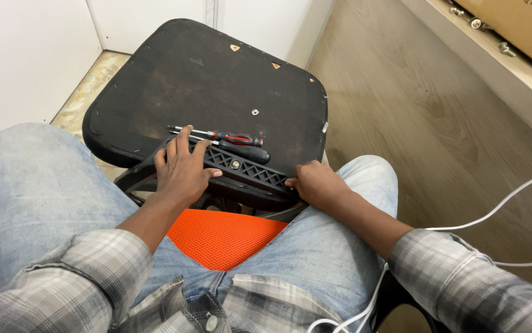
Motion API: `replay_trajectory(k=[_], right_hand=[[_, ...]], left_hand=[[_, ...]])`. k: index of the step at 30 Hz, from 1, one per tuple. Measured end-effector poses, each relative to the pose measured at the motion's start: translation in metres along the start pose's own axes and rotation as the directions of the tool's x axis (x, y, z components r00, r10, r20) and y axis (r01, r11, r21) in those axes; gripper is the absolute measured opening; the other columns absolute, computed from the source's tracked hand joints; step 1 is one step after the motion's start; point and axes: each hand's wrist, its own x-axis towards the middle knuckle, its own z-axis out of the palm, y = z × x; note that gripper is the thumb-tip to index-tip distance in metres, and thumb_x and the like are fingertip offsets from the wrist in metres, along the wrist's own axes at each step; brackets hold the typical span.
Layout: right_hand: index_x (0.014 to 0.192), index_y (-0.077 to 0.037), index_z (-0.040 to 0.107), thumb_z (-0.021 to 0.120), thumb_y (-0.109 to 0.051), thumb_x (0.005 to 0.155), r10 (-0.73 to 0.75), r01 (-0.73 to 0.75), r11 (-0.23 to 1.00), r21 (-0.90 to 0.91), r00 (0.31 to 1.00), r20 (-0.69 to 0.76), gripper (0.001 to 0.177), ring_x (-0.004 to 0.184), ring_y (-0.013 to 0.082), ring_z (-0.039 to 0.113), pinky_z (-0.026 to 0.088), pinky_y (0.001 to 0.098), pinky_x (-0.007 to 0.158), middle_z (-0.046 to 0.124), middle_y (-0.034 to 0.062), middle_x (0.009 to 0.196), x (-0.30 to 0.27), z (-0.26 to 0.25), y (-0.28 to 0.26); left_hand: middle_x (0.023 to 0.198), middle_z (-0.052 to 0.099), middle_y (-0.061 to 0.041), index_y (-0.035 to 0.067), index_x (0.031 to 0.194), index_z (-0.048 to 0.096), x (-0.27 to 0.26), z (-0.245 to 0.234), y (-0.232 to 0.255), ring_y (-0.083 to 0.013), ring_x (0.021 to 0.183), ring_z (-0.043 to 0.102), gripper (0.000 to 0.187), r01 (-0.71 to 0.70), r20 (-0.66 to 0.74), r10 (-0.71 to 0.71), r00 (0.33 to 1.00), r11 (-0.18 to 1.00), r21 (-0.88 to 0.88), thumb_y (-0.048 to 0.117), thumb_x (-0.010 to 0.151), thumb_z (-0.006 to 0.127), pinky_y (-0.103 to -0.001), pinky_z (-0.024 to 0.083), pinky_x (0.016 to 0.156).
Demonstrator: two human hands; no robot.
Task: The person sits with a chair base on their lap and uses a screwdriver to tighten screws into the underside of the seat. They handle screws and washers, aligning the metal frame and securing it to the seat.
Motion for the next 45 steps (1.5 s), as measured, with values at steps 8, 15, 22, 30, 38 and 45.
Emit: replay_trajectory(k=[8, 15, 22, 30, 38, 45], right_hand=[[0.098, -0.003, 0.072, 0.071, -0.017, 0.085, -0.152, 0.156, 0.976, 0.153, 0.988, -0.038, 0.019, 0.096, 0.0348, 0.070, 0.056, 0.0430, 0.085, 0.070, 0.0174, 0.103, -0.005, -0.011, -0.002], [0.093, 0.000, 0.072, 0.066, -0.012, 0.093, -0.010, 0.010, 1.000, 0.005, 1.000, -0.014, 0.014, 0.100, 0.0369, 0.069, 0.056, 0.0439, 0.087, 0.069, 0.0166, 0.110, -0.003, -0.001, -0.009], [0.097, -0.001, 0.071, 0.064, -0.020, 0.099, 0.088, -0.088, 0.996, -0.001, 0.994, 0.058, 0.020, 0.097, 0.0383, 0.072, 0.056, 0.0452, 0.087, 0.073, 0.0234, 0.098, -0.007, -0.003, -0.014], [0.105, -0.002, 0.070, 0.063, -0.017, 0.096, -0.029, 0.025, 0.999, 0.047, 0.996, 0.090, 0.019, 0.103, 0.0335, 0.069, 0.054, 0.0417, 0.092, 0.069, 0.0147, 0.110, -0.009, -0.007, -0.007], [0.104, -0.002, 0.072, 0.064, -0.016, 0.092, -0.201, 0.198, 0.976, 0.087, 0.979, 0.035, 0.020, 0.099, 0.0325, 0.070, 0.056, 0.0411, 0.089, 0.070, 0.0162, 0.107, -0.011, -0.012, -0.015], [0.101, -0.003, 0.075, 0.066, -0.012, 0.092, -0.001, -0.001, 0.988, 0.156, 1.000, 0.015, 0.015, 0.100, 0.0313, 0.069, 0.056, 0.0395, 0.091, 0.070, 0.0159, 0.107, -0.010, -0.007, -0.020]], left_hand=[[0.162, 0.024, -0.014, 0.020, 0.143, 0.055, 0.001, 0.002, -0.004, -0.0318, 0.149, 0.019, 0.067, -0.029, -0.037, 0.028, 0.999, 0.999, -0.017, 0.043, 0.083, 0.074, -0.055, 0.014, 0.117], [0.163, 0.023, -0.015, 0.019, 0.142, 0.056, 0.001, 0.003, 0.000, -0.0324, 0.150, 0.019, 0.064, -0.030, -0.029, 0.029, 0.999, 0.999, -0.014, 0.042, 0.085, 0.074, -0.056, 0.014, 0.117], [0.163, 0.023, -0.016, 0.019, 0.142, 0.056, 0.000, 0.002, 0.001, -0.0327, 0.150, 0.019, 0.065, -0.034, -0.028, 0.034, 0.999, 0.999, -0.012, 0.042, 0.084, 0.074, -0.056, 0.014, 0.117], [0.164, 0.021, -0.015, 0.020, 0.142, 0.055, 0.001, 0.000, 0.000, -0.0325, 0.151, 0.017, 0.065, 0.011, 0.007, -0.011, 1.000, 1.000, -0.019, 0.040, 0.084, 0.075, -0.056, 0.014, 0.118], [0.164, 0.020, -0.012, 0.023, 0.144, 0.054, -0.003, -0.008, -0.003, -0.0328, 0.151, 0.016, 0.065, 0.020, 0.003, -0.020, 1.000, 1.000, -0.013, 0.038, 0.084, 0.074, -0.054, 0.013, 0.120], [0.162, 0.024, -0.012, 0.021, 0.145, 0.052, -0.003, -0.005, -0.001, -0.0316, 0.152, 0.014, 0.065, 0.005, 0.005, -0.005, 1.000, 1.000, -0.027, 0.038, 0.086, 0.072, -0.055, 0.011, 0.120]])
